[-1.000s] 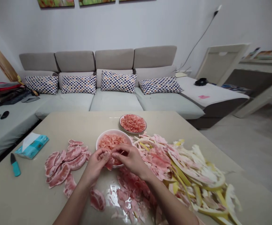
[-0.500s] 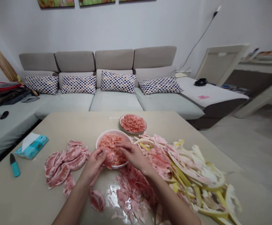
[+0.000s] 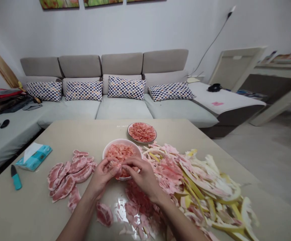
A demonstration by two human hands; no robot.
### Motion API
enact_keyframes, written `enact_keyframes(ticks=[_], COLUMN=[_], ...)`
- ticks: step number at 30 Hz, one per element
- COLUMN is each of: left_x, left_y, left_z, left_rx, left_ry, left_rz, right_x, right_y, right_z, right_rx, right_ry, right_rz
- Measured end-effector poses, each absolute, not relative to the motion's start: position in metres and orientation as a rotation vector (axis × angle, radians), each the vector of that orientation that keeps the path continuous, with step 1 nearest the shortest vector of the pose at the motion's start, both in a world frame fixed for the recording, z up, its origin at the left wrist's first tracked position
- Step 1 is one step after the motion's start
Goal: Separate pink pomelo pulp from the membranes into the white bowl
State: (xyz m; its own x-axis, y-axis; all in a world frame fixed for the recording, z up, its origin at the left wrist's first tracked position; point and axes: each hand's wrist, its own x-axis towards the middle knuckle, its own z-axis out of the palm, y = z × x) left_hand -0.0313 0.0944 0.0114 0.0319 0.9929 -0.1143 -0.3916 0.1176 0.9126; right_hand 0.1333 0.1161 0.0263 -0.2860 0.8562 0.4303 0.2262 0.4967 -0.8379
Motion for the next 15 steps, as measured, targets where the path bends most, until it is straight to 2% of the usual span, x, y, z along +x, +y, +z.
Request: enact_keyframes(ticks=[8, 15], left_x=[-0.034, -0.034], left_y=[0.097, 0.097], left_z=[0.006, 0.003], left_rx=[0.798, 0.804], left_ry=[0.939, 0.932], left_rz=[1.316, 1.356], right_x=[0.140, 0.154], right_y=[0.130, 0.127], right_z=[0.018, 0.025], right_rx=[-1.055, -1.107], right_ry=[-1.505, -1.598], right_rz=[0.983, 0.964])
